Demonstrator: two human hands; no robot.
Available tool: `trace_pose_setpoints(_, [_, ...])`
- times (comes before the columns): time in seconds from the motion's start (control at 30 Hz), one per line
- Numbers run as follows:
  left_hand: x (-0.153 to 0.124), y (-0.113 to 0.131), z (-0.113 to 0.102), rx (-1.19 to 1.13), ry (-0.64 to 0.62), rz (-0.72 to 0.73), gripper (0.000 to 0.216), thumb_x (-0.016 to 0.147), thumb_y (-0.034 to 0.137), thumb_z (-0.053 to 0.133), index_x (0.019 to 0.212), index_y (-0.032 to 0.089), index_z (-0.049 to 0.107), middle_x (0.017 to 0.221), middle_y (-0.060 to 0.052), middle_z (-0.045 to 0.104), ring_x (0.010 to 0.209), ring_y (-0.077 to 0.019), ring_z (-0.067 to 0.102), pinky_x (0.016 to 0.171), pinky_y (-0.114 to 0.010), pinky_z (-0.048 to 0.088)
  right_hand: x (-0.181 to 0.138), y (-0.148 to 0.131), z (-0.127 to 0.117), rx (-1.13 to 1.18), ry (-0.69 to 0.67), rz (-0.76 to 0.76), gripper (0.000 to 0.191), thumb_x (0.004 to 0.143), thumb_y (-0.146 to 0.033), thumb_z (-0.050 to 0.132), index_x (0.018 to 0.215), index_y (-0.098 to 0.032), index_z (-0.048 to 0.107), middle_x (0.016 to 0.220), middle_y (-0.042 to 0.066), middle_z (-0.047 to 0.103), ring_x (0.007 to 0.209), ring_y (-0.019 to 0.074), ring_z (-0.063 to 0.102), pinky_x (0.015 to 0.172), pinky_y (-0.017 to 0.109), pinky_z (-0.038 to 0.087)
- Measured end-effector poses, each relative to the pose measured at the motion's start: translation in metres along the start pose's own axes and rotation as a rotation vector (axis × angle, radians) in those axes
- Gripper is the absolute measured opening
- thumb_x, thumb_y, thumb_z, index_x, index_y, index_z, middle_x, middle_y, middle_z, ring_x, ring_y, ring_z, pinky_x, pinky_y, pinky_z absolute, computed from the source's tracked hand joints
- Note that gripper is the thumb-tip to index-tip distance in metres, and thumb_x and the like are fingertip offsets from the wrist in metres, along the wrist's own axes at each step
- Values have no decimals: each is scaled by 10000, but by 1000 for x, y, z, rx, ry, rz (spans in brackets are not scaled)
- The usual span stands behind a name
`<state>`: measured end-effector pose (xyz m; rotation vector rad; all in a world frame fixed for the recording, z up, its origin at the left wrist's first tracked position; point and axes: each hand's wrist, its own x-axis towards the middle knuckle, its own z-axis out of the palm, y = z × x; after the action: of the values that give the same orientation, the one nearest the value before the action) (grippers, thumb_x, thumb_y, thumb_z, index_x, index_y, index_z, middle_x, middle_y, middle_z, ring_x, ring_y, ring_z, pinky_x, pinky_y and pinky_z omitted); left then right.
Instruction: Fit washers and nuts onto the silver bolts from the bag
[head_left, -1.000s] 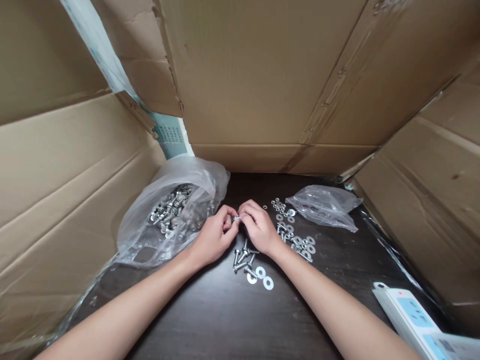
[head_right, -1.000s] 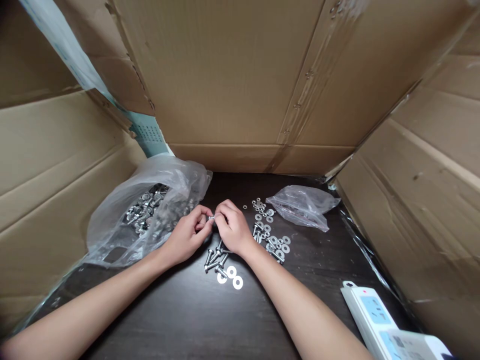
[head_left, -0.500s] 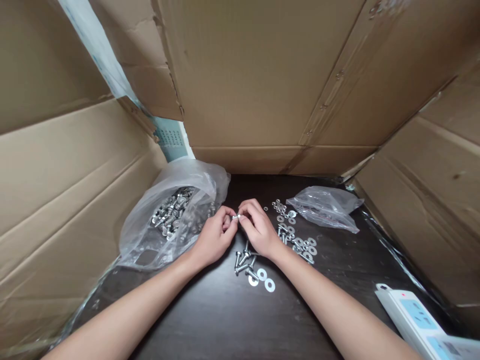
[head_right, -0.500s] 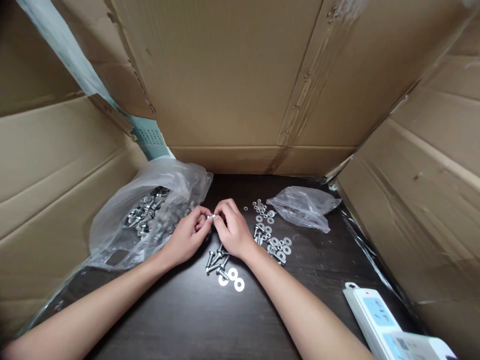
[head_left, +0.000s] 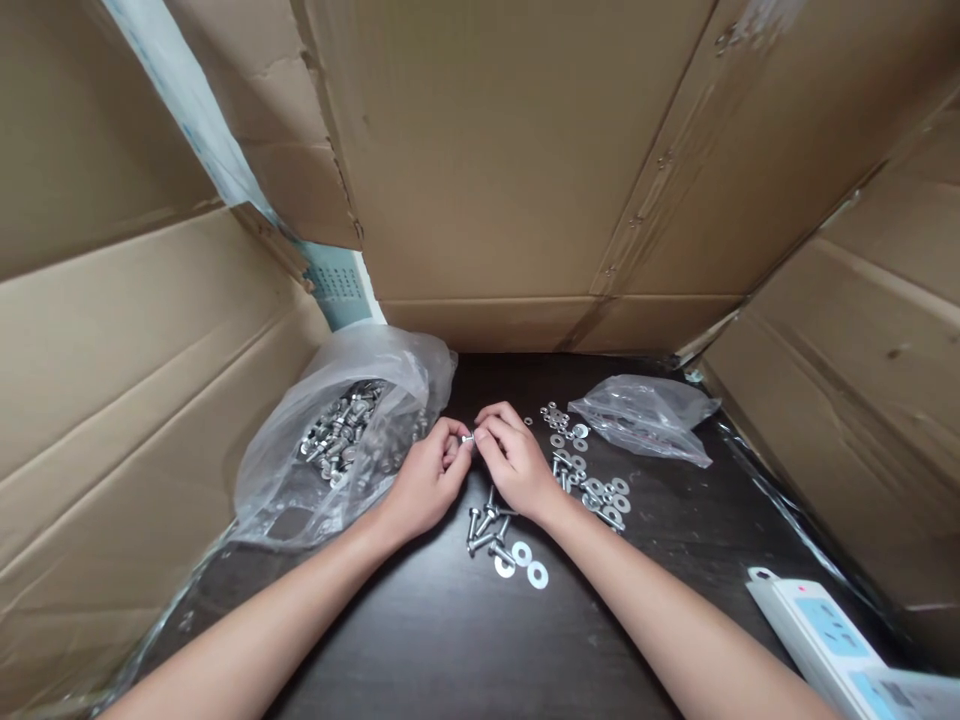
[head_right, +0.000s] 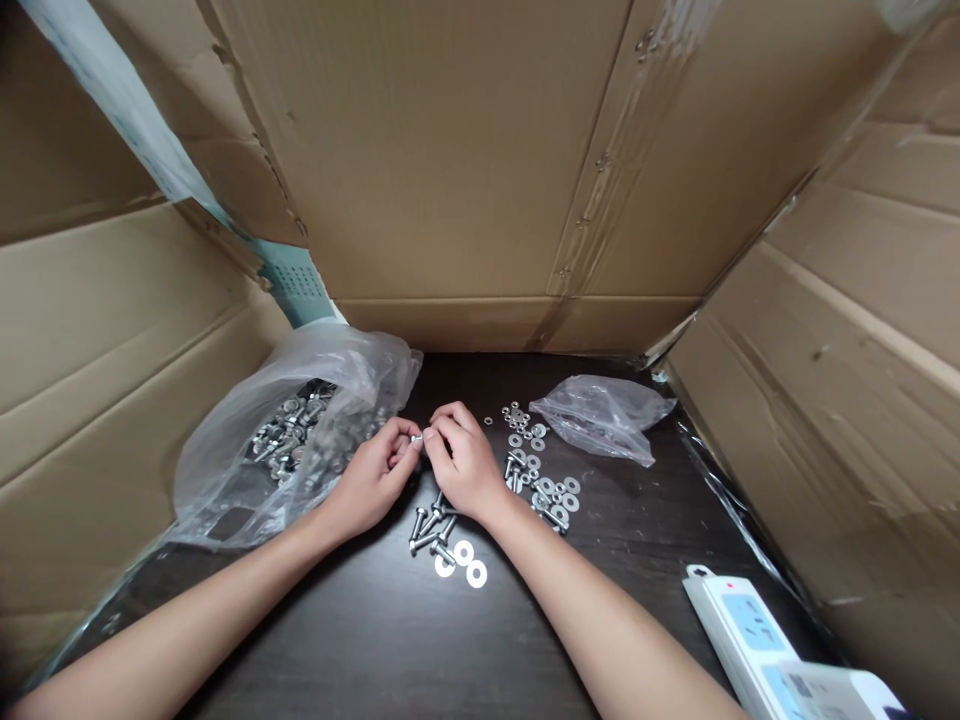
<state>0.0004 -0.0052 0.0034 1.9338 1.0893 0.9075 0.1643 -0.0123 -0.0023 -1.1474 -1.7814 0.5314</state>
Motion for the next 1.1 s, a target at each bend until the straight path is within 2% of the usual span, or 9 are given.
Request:
trace_pose_setpoints(0.13, [1,2,-1,-26,8,-30,208,994,378,451,977,183,521,636,70,392,576,-132,402,580,-260,321,-2,-4,-1,-3,13,-29,82,923,-154,505,937,-210,562,1123,105,556,1043,232,575,901,390,486])
trace_pose_setpoints(0.27, [1,2,-1,-14,-1,-17,204,991,369,453,973,180,526,627,73,382,573,-132,398,586,-262,322,-2,-5,-1,24,48,-21,220,804,-63,521,954,-224,531,1089,77,567,963,215,564,839,362,486])
trace_pose_setpoints(0.37, [0,1,-1,-2,-7,-5,196,992,358,454,978,177,528,632,75,377,579,-131,399,595,-263,331,-1,-2,-1,30,59,13,117,873,-112,501,864,-220,545,998,67,587,930,213,565,846,367,470])
trace_pose_setpoints(0.53, [0,0,0,6,-18,12,194,994,358,463,996,175,528,635,75,391,584,-129,407,604,-262,339,1,1,0,-23,19,18,304,1005,-271,437,727,-211,544,928,79,606,921,231,570,875,404,451])
trace_pose_setpoints(0.67, [1,0,0,-18,-4,-23,201,997,369,453,973,181,523,635,74,382,578,-128,399,582,-257,325,-1,-2,-2,3,33,-17,66,903,-176,517,880,-204,572,1054,95,577,987,233,573,869,389,476])
trace_pose_setpoints(0.77, [1,0,0,-20,-2,-29,189,991,362,459,968,184,519,633,75,379,575,-127,396,579,-256,320,-2,-3,-3,7,51,-16,264,770,-98,558,1007,-214,559,1114,90,569,983,230,568,833,370,488])
trace_pose_setpoints(0.87, [1,0,-1,-12,-7,-11,177,987,353,466,974,184,520,636,75,380,579,-128,397,590,-256,330,-1,-2,-2,8,59,13,96,859,-153,528,912,-217,576,1038,79,592,972,232,574,859,383,477])
trace_pose_setpoints(0.97, [1,1,0,-11,-5,-6,166,983,345,468,966,188,517,631,75,378,574,-128,396,588,-256,329,0,0,-1,-6,43,30,214,963,-235,468,770,-217,559,954,75,600,953,231,580,888,401,458])
trace_pose_setpoints(1.1, [1,1,0,-11,3,-11,161,978,345,472,967,190,517,625,75,379,568,-130,400,581,-255,324,-1,0,-1,44,37,12,92,847,-144,522,884,-220,560,1017,69,577,900,212,562,810,365,476])
